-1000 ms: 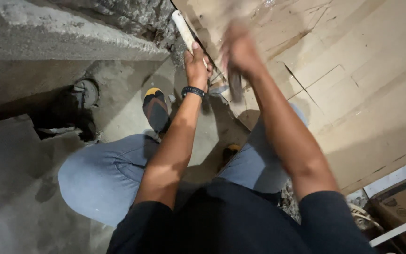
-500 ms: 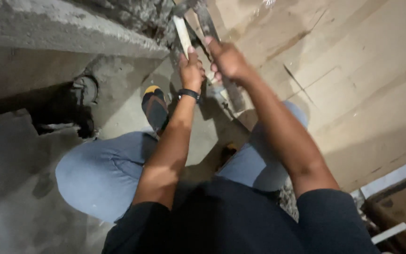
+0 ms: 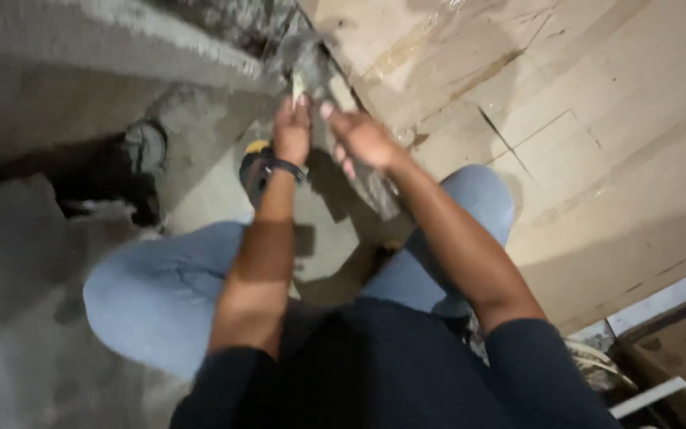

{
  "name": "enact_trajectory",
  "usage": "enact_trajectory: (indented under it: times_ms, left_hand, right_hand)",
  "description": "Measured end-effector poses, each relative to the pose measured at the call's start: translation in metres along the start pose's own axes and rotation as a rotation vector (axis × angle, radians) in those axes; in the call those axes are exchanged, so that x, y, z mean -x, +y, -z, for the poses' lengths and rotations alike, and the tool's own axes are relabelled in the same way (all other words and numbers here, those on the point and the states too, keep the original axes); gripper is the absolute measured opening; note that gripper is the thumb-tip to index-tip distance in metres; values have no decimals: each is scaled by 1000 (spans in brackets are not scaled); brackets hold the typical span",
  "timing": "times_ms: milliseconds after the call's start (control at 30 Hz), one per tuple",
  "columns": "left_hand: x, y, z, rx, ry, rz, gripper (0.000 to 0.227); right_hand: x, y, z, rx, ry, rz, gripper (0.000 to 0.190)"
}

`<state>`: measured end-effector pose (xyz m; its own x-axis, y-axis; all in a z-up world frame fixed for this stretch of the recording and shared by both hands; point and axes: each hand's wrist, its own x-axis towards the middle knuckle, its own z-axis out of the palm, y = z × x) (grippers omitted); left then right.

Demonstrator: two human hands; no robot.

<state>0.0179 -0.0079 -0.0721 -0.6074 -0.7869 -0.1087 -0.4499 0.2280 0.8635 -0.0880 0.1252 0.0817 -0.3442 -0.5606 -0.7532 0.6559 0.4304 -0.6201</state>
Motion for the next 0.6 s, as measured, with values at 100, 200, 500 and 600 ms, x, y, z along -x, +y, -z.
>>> enact_trajectory:
  times_ms: [100, 200, 500, 600]
  left_hand:
    - [-12, -4, 9, -79, -229, 47, 33]
    - [-4, -1, -16, -95, -175, 107, 19]
    - [37, 69, -47, 76, -87, -15, 31]
    - [41, 28, -42, 66, -82, 165, 34]
  right_hand:
    - [1, -14, 17, -80, 66, 13, 43]
    - [-2, -5, 49, -178, 235, 69, 32]
    - [-9, 12, 124, -535, 430, 170, 17]
    - [-7, 12, 119, -592, 336, 104, 26]
